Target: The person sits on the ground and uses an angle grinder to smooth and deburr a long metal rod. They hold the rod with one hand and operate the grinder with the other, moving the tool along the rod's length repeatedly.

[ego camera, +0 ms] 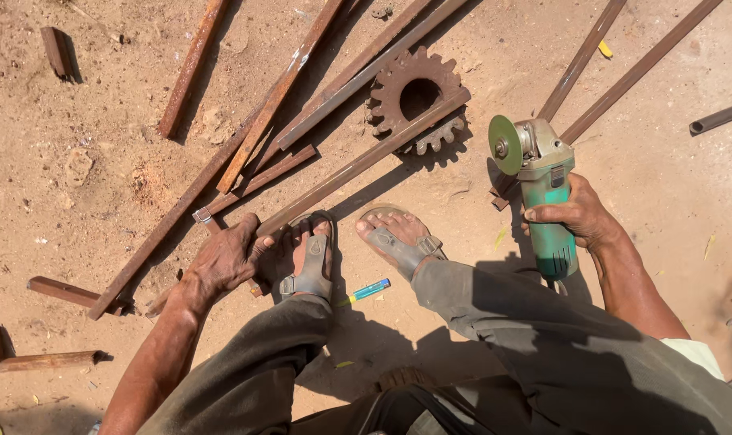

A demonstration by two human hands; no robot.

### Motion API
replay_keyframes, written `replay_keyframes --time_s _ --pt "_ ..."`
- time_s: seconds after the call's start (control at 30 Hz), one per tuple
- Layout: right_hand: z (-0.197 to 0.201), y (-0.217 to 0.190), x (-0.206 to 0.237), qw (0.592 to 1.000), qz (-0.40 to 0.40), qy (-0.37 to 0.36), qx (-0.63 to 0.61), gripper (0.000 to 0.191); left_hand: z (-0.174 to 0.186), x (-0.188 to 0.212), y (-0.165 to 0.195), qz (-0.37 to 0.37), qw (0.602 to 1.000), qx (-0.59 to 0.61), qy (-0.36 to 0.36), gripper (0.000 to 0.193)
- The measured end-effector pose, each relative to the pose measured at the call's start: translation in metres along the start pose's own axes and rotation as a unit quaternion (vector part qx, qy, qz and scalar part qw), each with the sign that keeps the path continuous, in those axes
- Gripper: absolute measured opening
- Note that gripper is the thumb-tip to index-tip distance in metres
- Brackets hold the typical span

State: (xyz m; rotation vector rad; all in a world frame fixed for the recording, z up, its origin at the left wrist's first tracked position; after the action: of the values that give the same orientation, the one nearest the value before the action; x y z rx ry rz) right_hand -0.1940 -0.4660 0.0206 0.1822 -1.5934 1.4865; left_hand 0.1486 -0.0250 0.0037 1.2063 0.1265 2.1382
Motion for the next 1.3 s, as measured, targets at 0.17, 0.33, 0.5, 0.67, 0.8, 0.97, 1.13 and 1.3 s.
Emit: replay_keyframes --time_s 0.17,0.33,0.5,0.67,0.8,0.97,1.13,1.3 --pt "-0.001 0.009 0.006 0.999 0.004 0.005 -0.041 0.056 0.001 -0.006 0.009 -0.077 0.995 0.039 0.051 0.018" --pt "-0.001 -0.009 -0.01 0.999 0.03 -0.007 0.032 0.056 0.008 -0.013 0.032 -0.121 0.988 0.009 0.092 0.063" --pt "-0.006 -0.024 -0.017 0.999 0.014 -0.003 0.044 0.061 0.013 -0.008 0.046 0.022 0.999 0.034 0.002 0.054" --pt "-0.01 -0.03 -0.019 0.997 0.025 -0.024 0.067 0.064 0.013 -0.007 0.045 0.053 0.999 0.009 -0.008 0.034" --pt "-0.01 -0.037 -0.022 0.978 0.057 0.008 0.201 0.066 0.012 -0.01 0.037 -0.003 0.999 0.009 0.041 0.037" --pt "-0.014 -0.046 -0.025 0.972 0.054 0.012 0.226 0.068 0.011 -0.01 0.033 0.005 0.999 -0.002 0.039 0.039" --pt "-0.016 -0.051 -0.027 0.971 0.056 0.012 0.23 0.066 0.01 -0.008 0.033 0.016 0.999 -0.002 0.037 0.038" --pt "-0.014 -0.046 -0.029 0.97 0.041 0.006 0.239 0.065 0.011 -0.007 0.033 -0.014 0.998 0.002 0.064 0.033"
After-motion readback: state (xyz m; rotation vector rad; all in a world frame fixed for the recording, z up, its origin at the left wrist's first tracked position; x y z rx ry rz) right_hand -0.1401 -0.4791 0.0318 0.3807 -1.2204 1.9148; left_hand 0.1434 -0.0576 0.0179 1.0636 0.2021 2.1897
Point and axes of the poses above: each hand's wrist, its own x-axis away from the middle knuckle, its own z-axis out of the back of the hand, y = z × x, the point moved 3 cm from there along -x, towards the middle knuckle
